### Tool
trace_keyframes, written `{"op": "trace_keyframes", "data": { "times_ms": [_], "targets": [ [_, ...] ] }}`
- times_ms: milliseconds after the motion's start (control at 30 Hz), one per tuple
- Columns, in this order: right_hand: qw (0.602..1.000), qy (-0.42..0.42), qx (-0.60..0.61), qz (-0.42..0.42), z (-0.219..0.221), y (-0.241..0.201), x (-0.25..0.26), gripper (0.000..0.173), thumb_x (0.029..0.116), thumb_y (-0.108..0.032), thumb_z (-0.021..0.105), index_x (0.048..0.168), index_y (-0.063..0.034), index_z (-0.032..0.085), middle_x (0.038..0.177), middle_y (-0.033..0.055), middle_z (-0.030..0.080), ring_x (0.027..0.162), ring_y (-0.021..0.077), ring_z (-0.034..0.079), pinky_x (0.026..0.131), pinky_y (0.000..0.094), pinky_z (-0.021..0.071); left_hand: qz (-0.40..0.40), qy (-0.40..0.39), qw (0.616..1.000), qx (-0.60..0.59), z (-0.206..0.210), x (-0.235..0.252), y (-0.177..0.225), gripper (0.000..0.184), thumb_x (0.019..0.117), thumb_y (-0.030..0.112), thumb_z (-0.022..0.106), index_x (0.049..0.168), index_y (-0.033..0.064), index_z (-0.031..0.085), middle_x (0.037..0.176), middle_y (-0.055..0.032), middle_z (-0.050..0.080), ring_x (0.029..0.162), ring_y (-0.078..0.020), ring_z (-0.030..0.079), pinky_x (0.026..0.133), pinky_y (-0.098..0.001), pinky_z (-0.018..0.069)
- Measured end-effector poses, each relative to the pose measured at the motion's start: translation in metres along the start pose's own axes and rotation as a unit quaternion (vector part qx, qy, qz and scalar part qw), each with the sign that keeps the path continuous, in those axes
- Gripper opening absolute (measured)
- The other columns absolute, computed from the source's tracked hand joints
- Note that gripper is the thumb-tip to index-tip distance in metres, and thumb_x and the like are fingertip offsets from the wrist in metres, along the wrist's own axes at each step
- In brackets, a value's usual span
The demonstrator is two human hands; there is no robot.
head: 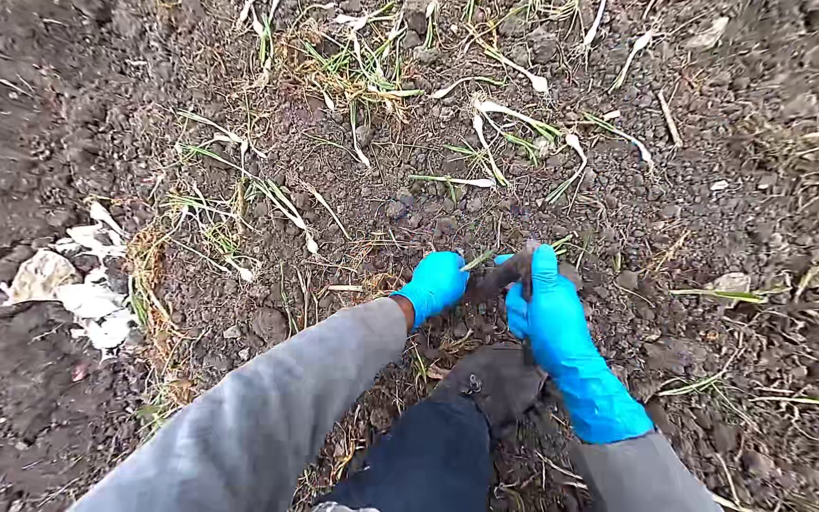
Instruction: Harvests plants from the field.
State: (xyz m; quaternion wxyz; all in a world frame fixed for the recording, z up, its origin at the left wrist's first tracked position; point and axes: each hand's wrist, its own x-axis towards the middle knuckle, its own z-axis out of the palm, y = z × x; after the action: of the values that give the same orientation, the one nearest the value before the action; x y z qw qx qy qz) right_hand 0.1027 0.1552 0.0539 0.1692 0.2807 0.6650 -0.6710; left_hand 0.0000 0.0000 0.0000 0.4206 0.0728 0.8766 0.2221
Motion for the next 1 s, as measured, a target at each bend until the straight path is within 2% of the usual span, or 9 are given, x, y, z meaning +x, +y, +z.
{"op": "trace_keyframes", "data": {
  "times_ms": [100,233,433,567,633,700,767,867,1000],
  "targets": [
    [0.998,0.041,0.023,-0.043,-0.025,-0.029,-0.038,0.062,0.1089,-0.056,0.019,0.121,-0.0194,0.068,0.054,-0.004,0.044,0.036,0.0082,0.034,0.034,0.0254,0.0358,-0.066,-0.076,0.994,0.049,-0.004,-0.019,0.008,0.031,0.1082,0.024,0.051,0.129,0.0112,0.069,0.129,-0.0149,0.069,0.124,-0.0323,0.063,0.104,-0.057,0.0474],
    [0.997,0.053,-0.014,-0.051,-0.033,0.001,-0.032,0.064,0.1082,-0.057,0.019,0.121,-0.0198,0.069,0.052,-0.0034,0.041,0.037,0.0099,0.035,0.036,0.0278,0.036,-0.005,0.04,0.98,0.193,-0.041,-0.045,-0.054,0.037,0.1053,0.036,0.055,0.13,0.012,0.069,0.128,-0.0132,0.069,0.113,-0.0338,0.069,0.091,-0.0588,0.056],
    [0.998,0.057,0.002,-0.008,-0.016,-0.005,-0.029,0.063,0.109,-0.054,0.018,0.122,-0.0159,0.066,0.051,-0.0045,0.039,0.038,0.0092,0.035,0.036,0.0275,0.0352,-0.058,-0.214,0.951,0.218,-0.023,-0.161,-0.125,0.031,0.1049,0.027,0.052,0.117,0.004,0.068,0.119,-0.0219,0.069,0.113,-0.0429,0.066,0.092,-0.0647,0.0517],
    [0.999,0.039,-0.021,-0.001,-0.008,-0.063,-0.033,0.052,0.1088,-0.053,0.029,0.112,-0.0174,0.066,0.052,-0.0056,0.04,0.037,0.0066,0.033,0.036,0.0245,0.0336,-0.101,-0.36,0.908,0.189,0.001,-0.225,-0.147,0.045,0.103,0.042,0.057,0.129,0.007,0.068,0.127,-0.028,0.067,0.119,-0.0523,0.062,0.092,-0.0745,0.0478],
    [0.997,0.02,-0.017,-0.066,-0.005,-0.116,-0.03,0.046,0.1103,-0.044,0.03,0.106,-0.0159,0.066,0.052,-0.0067,0.042,0.037,0.0037,0.034,0.036,0.021,0.0351,-0.121,-0.305,0.935,0.133,-0.018,-0.215,-0.149,0.04,0.1055,0.037,0.053,0.13,0.0084,0.067,0.13,-0.0218,0.067,0.123,-0.0434,0.063,0.101,-0.0669,0.0478],
    [0.978,-0.034,0.012,-0.204,-0.011,-0.153,-0.012,0.036,0.1028,-0.019,0.037,0.075,-0.0101,0.059,0.05,-0.0053,0.045,0.04,0.0028,0.04,0.04,0.021,0.038,-0.141,-0.182,0.973,0.002,-0.05,-0.193,-0.144,0.037,0.1094,0.028,0.047,0.129,0.0042,0.067,0.123,-0.0188,0.069,0.115,-0.0342,0.066,0.103,-0.0558,0.0489],
    [0.944,-0.159,0.058,-0.284,-0.017,-0.165,0.017,0.04,0.1054,-0.018,0.031,0.081,-0.0099,0.062,0.058,-0.0032,0.051,0.048,0.007,0.048,0.047,0.0254,0.0451,-0.161,-0.008,0.98,-0.12,-0.068,-0.178,-0.14,0.031,0.1108,0.028,0.049,0.121,0.0071,0.07,0.104,-0.0086,0.074,0.091,-0.0195,0.072,0.089,-0.0422,0.0584],
    [0.976,-0.05,0.031,-0.211,0.055,-0.151,0.037,0.058,0.1098,-0.056,0.017,0.113,-0.0206,0.063,0.054,-0.0054,0.042,0.035,0.0071,0.035,0.033,0.0236,0.0357,-0.107,0.198,0.959,-0.174,-0.083,-0.15,-0.131,0.024,0.1086,0.02,0.054,0.114,0.0093,0.075,0.116,-0.0041,0.072,0.109,-0.0144,0.068,0.1,-0.0394,0.0548],
    [0.979,-0.14,-0.148,-0.018,0.096,-0.02,0.083,0.073,0.0999,-0.076,0.024,0.123,-0.0206,0.065,0.057,0.006,0.045,0.042,0.0208,0.041,0.04,0.04,0.0397,-0.072,0.321,0.933,-0.144,-0.076,-0.121,-0.127,0.023,0.1058,0.012,0.055,0.11,0.0076,0.078,0.114,-0.0104,0.064,0.11,-0.0198,0.061,0.096,-0.0371,0.0523]
  ]
}}
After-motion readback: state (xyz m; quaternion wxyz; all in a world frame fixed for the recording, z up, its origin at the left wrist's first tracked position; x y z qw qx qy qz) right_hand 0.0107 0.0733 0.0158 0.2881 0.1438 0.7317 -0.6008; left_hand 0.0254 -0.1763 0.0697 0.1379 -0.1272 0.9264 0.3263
